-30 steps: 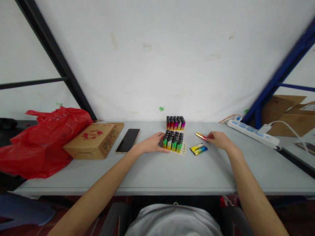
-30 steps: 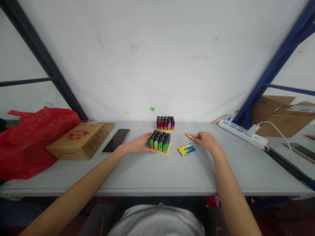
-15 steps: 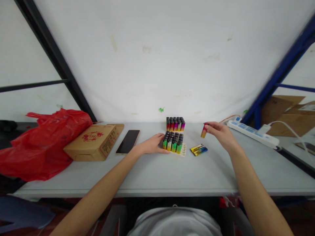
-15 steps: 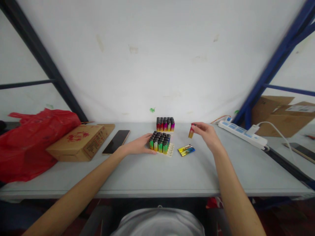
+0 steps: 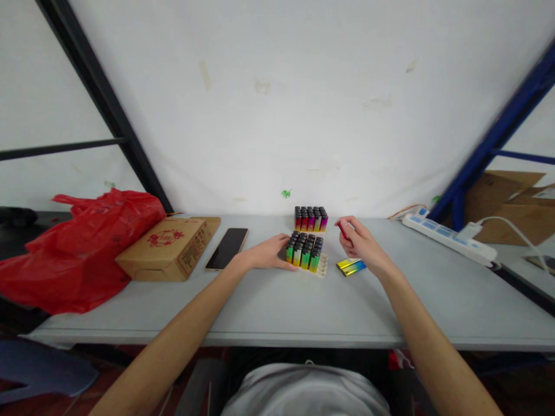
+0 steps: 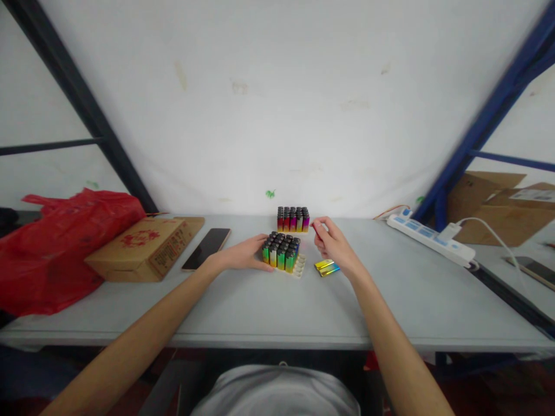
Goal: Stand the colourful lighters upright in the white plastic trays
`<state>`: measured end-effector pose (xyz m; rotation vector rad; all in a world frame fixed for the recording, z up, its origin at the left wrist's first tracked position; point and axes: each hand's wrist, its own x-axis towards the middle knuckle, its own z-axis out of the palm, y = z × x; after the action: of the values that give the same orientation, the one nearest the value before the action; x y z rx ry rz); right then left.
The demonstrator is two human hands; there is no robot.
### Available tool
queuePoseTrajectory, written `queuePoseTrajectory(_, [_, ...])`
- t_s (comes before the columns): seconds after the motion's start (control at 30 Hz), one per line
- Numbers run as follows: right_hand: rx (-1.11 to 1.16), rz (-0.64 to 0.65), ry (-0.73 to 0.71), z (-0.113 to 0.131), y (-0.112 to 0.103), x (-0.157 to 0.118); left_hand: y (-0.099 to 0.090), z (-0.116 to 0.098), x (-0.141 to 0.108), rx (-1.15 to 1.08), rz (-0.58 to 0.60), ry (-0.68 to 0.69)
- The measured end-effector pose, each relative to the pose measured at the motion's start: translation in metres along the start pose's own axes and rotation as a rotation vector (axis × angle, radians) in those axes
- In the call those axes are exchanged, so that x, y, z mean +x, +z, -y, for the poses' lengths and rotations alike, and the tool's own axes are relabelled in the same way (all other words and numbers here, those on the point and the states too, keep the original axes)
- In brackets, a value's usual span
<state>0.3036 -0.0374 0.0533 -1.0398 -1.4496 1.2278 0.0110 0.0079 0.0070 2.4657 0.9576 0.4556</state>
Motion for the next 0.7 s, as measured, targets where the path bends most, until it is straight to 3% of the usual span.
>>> queuePoseTrajectory(0.33, [-0.129, -0.104, 0.051, -0.014, 0.003, 0.005, -0.009, 0.015, -0.006, 0.103, -0.014, -0.060])
queuePoseTrajectory(0.7, [-0.139, -0.094, 0.102, -0.014, 0.009, 0.004, -0.010, 0.015, -0.007, 0.086, -0.008, -0.083])
